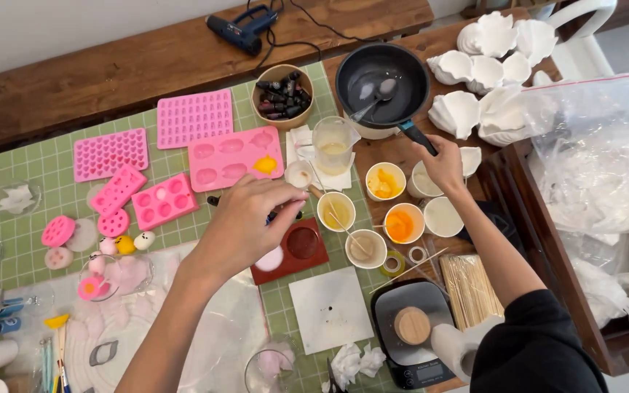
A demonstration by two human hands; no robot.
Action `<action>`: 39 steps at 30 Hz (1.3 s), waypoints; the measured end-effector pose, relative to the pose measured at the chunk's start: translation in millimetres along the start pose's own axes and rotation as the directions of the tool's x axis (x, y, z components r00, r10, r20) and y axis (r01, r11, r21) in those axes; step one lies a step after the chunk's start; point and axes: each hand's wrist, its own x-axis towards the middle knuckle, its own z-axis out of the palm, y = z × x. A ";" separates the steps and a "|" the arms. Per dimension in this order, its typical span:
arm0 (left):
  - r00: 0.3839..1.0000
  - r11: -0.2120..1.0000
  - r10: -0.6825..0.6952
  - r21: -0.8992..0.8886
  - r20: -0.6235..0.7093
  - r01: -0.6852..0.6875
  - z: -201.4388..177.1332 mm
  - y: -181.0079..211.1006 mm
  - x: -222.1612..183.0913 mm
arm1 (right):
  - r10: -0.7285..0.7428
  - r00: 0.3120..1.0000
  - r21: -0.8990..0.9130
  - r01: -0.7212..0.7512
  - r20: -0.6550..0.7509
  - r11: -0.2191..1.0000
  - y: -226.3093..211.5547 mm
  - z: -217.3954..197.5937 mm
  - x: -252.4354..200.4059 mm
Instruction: Creating and shaping thin wax petals for decorative candle assembly.
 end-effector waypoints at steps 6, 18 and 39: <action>1.000 1.000 -0.004 0.031 0.000 0.004 14.1 -24.0 2.0 | 0.119 0.988 -0.413 -0.068 0.098 0.908 -20.6 -27.3 11.0; 0.999 0.999 -0.036 -0.009 -0.021 0.036 25.8 -35.2 18.8 | 0.061 0.935 -0.416 0.096 0.349 0.904 93.0 16.8 127.1; 0.977 0.976 -0.214 0.028 0.016 0.214 21.1 -75.4 -0.2 | 0.038 0.770 0.148 -0.171 0.637 0.974 129.8 39.8 137.6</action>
